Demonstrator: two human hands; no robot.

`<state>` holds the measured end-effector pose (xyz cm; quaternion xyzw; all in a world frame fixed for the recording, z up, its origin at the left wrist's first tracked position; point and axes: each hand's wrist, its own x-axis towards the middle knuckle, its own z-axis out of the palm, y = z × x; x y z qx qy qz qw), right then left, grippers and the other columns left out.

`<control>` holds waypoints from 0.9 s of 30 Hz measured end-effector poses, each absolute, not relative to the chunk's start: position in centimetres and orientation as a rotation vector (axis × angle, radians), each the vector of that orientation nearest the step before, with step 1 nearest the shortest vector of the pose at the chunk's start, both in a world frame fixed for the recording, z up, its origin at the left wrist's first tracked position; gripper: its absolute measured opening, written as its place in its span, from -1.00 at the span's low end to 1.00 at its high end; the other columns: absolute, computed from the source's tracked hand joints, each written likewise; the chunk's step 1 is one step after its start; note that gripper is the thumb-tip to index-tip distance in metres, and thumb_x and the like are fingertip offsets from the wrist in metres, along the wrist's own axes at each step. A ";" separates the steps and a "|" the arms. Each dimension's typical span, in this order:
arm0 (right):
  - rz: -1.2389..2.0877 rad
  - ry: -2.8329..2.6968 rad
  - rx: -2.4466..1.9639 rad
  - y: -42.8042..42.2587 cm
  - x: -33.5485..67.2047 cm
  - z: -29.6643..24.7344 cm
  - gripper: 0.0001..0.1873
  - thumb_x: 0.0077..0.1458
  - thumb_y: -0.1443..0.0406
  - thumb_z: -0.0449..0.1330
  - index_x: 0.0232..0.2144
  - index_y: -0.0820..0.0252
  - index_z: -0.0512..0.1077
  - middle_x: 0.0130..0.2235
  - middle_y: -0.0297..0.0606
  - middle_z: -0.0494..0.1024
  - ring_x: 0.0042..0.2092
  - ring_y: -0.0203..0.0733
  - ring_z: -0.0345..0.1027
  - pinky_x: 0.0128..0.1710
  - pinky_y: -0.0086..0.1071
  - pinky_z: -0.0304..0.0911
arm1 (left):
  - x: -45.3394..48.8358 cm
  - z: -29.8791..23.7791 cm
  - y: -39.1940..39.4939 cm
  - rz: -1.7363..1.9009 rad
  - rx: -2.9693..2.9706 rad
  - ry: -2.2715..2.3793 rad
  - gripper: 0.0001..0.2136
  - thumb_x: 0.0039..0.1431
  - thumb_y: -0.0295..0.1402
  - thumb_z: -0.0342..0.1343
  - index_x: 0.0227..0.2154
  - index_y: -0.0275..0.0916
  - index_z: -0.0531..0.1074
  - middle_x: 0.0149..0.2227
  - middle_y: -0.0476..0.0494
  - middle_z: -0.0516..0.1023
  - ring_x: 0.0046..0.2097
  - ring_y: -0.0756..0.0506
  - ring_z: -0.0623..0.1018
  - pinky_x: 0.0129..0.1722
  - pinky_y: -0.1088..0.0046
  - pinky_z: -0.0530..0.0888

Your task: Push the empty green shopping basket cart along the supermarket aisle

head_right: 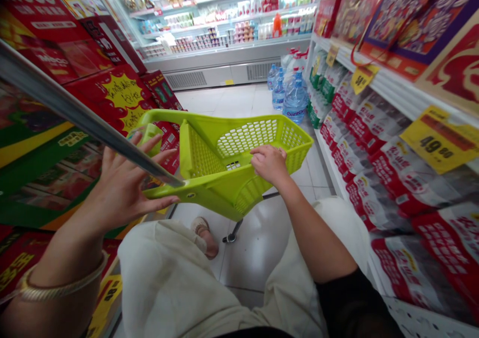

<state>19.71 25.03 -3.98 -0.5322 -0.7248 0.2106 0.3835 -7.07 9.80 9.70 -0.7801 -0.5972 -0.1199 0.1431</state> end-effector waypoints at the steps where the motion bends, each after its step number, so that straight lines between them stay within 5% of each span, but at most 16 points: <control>1: 0.535 -1.838 -1.382 25.3 19.9 -4.1 -0.75 -0.01 0.29 0.17 -0.33 0.03 0.64 -0.12 -0.26 0.66 0.01 0.03 0.46 0.25 0.09 0.09 | -7.4 9.4 9.6 -0.400 -2.200 -1.696 -0.27 0.13 0.27 -0.05 0.14 -0.19 0.40 0.33 -0.17 0.36 0.38 -0.41 0.26 0.41 -0.24 -0.02; 4: 0.521 -1.827 -1.424 25.5 20.1 -4.4 -0.76 0.00 0.27 0.17 -0.33 0.03 0.64 -0.14 -0.26 0.66 -0.01 0.02 0.46 0.28 0.11 0.03 | -8.0 8.1 8.1 -0.702 -1.963 -1.515 -0.36 0.15 0.16 0.02 0.12 -0.21 0.36 0.17 -0.21 0.50 0.22 -0.34 0.47 0.35 -0.27 0.10; 8: 0.485 -1.862 -1.451 25.2 19.8 -4.2 -0.76 0.02 0.28 0.16 -0.33 0.01 0.64 -0.16 -0.26 0.65 -0.01 0.02 0.44 0.32 0.14 -0.08 | -6.6 6.5 6.2 -0.947 -1.891 -1.287 -0.50 0.22 -0.15 0.01 0.24 0.14 0.21 0.09 0.03 0.56 0.11 -0.22 0.57 0.29 -0.25 0.22; 12: 0.497 -1.908 -1.448 24.3 19.1 -3.5 -0.73 0.06 0.30 0.14 -0.28 0.01 0.64 -0.13 -0.25 0.64 0.01 0.01 0.42 0.33 0.14 -0.13 | -2.4 6.4 7.5 -0.765 -2.188 -1.270 -0.50 0.17 -0.15 0.16 0.17 -0.06 0.34 0.09 -0.15 0.57 0.20 -0.31 0.50 0.37 -0.15 0.13; 16: 0.525 -1.975 -1.331 22.9 17.8 -2.9 -0.73 0.12 0.29 0.13 -0.24 0.01 0.63 -0.08 -0.25 0.63 0.03 -0.01 0.41 0.34 0.13 -0.16 | 1.0 6.4 9.1 -0.643 -2.169 -1.420 -0.57 0.24 -0.21 0.14 0.14 -0.18 0.39 0.18 -0.28 0.51 0.32 -0.33 0.37 0.27 0.02 0.32; 21: 0.530 -2.054 -1.187 21.3 16.5 -2.4 -0.76 0.20 0.27 0.14 -0.18 0.01 0.59 -0.06 -0.25 0.62 0.05 -0.04 0.39 0.33 0.09 -0.20 | 3.0 5.3 8.8 -0.654 -2.174 -1.360 -0.53 0.25 -0.27 0.13 0.23 -0.11 0.35 0.22 -0.21 0.49 0.30 -0.28 0.40 0.43 -0.04 -0.01; 27: 0.552 -2.090 -1.149 20.7 16.1 -2.0 -0.80 0.21 0.25 0.17 -0.18 0.03 0.58 -0.05 -0.25 0.61 0.04 -0.05 0.39 0.30 0.04 -0.16 | 2.9 5.1 12.7 -0.149 -2.258 -1.675 -0.22 0.18 -0.16 0.22 0.39 -0.38 0.13 0.37 -0.47 0.26 0.39 -0.41 0.24 0.42 -0.21 -0.12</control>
